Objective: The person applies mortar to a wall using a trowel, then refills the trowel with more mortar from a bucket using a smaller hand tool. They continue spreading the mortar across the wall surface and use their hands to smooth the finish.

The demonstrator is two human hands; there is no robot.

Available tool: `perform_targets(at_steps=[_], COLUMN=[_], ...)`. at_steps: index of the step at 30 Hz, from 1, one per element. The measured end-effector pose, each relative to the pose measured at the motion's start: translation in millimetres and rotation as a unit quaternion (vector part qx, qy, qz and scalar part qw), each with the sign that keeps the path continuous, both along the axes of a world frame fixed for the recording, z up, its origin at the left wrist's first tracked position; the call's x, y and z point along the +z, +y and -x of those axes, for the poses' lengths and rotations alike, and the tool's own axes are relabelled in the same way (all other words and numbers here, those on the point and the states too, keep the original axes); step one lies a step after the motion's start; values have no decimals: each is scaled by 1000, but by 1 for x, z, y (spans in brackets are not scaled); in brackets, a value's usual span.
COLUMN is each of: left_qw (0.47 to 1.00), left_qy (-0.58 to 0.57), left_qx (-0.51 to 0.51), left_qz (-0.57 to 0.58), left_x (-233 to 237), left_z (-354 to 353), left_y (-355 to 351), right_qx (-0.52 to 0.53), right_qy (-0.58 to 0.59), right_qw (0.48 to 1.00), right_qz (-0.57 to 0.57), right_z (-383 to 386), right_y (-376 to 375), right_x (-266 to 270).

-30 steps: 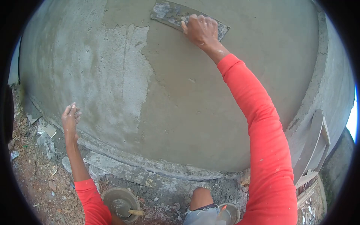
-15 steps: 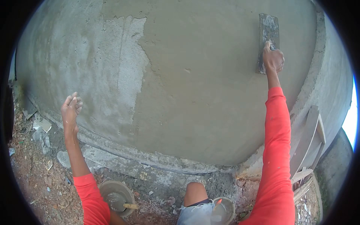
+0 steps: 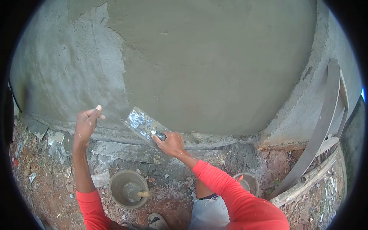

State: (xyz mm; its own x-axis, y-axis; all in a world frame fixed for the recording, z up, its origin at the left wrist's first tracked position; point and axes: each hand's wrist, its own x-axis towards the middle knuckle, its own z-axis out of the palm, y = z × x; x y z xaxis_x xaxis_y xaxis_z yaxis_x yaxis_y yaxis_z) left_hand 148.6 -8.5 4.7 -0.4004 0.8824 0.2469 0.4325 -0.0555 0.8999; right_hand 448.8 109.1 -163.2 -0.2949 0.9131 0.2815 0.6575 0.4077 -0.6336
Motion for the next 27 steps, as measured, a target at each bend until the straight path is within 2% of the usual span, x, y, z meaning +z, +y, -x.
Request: perform_targets(at_steps=[3, 6, 7, 9, 12, 13, 15, 18, 21, 24, 27], left_qw=[989, 946, 940, 925, 927, 944, 947, 952, 957, 948, 939], left_qy=[67, 107, 91, 58, 207, 167, 147, 173, 176, 210, 226], left_qx=[-87, -211, -240, -293, -256, -215, -207, -155, -116, -94, -70], left_qz=[101, 221, 226, 235, 180, 186, 198, 200, 198, 221, 250], left_x=[-39, -100, -129, -178, -183, -191, -191, -196, -199, -185, -167], left_z=[-53, -101, -117, -144, -204, -218, -234, -251, -249, -220, -167], left_y=[14, 31, 37, 46, 51, 56, 65, 72, 67, 63, 52], right_qx=[-12, -57, -69, -57, -46, -48, -29, 9, 31, 101, 148], right_qy=[68, 89, 51, 104, 157, 182, 254, 414, 441, 358, 327], right_qw=[986, 968, 961, 963, 954, 948, 923, 841, 818, 891, 923], right_qz=[154, 229, 263, 244, 251, 258, 286, 348, 369, 260, 136], right_z=[-19, -42, -47, -52, -66, -73, -86, -89, -86, -76, -66], right_y=[-14, -23, -28, -28, -28, -25, -17, -5, -11, -19, -47], right_x=[-53, -72, -60, -74, -74, -78, -78, -103, -81, -76, -62])
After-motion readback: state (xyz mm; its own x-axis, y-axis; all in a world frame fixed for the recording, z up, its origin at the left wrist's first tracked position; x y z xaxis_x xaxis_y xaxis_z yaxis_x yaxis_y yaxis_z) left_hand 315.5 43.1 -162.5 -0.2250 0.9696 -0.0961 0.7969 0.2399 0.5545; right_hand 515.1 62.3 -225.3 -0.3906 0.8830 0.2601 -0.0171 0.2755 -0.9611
